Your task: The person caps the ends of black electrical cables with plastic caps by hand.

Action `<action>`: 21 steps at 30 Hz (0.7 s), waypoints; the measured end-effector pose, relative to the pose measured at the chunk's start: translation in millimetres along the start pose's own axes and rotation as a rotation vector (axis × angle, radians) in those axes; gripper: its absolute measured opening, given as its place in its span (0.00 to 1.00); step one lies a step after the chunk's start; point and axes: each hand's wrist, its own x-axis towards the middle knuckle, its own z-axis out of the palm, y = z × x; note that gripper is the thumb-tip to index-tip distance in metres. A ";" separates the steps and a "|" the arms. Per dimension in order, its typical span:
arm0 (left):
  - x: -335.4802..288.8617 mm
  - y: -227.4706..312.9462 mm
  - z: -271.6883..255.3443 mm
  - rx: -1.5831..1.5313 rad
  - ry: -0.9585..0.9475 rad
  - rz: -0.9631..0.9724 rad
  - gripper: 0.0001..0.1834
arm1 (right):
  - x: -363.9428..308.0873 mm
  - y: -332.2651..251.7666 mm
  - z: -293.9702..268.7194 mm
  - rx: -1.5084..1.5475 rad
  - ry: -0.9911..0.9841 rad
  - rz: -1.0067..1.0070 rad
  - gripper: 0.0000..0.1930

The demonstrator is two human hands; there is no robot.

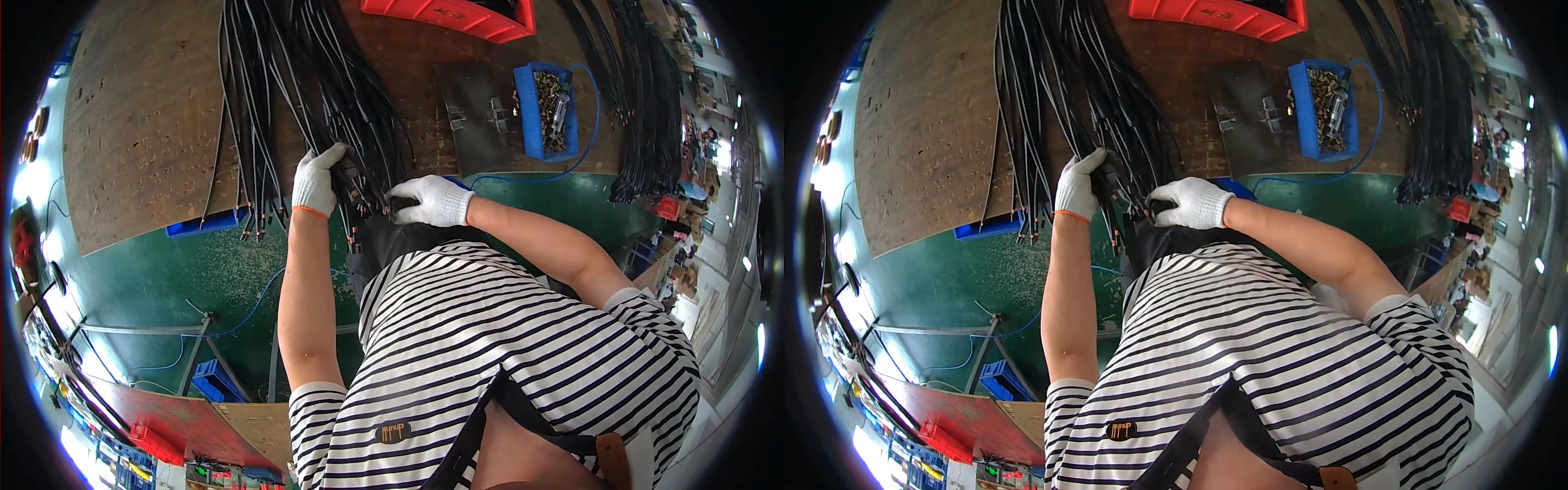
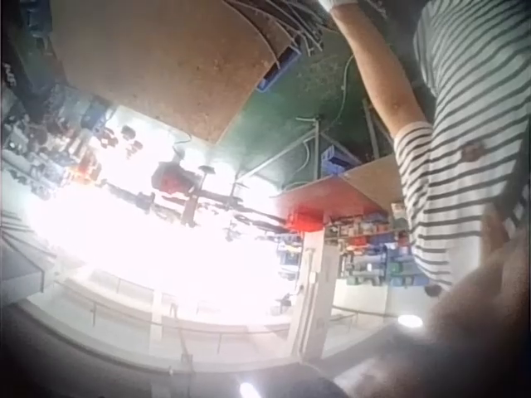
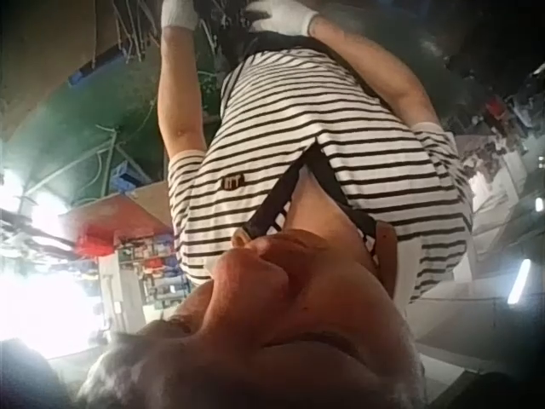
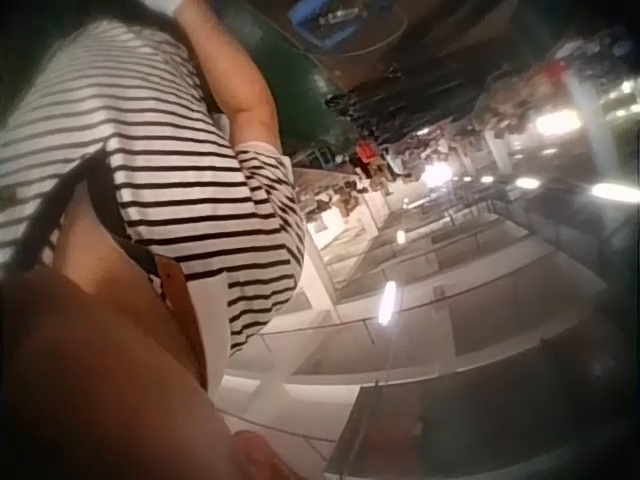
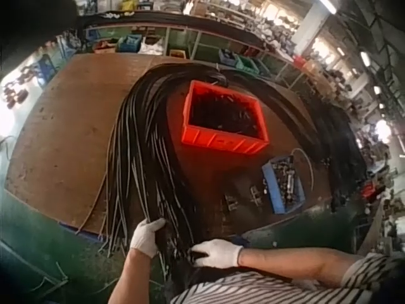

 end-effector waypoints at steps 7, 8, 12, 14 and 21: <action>9.7 -17.4 14.7 -0.055 0.076 0.090 0.05 | -22.0 24.8 8.1 -0.038 -0.018 0.031 0.33; 10.1 -18.9 15.7 -0.063 0.079 0.104 0.05 | -24.4 26.8 9.2 -0.021 -0.018 0.032 0.34; 7.6 -17.1 24.9 -0.057 0.090 0.123 0.05 | -30.1 31.4 9.4 0.052 -0.010 0.018 0.32; 6.2 -17.6 25.9 -0.064 0.099 0.119 0.05 | -28.7 19.0 3.7 0.205 -0.048 0.087 0.30; 7.0 -14.5 27.3 0.055 0.072 0.113 0.07 | 25.4 20.0 23.0 0.681 0.171 0.089 0.24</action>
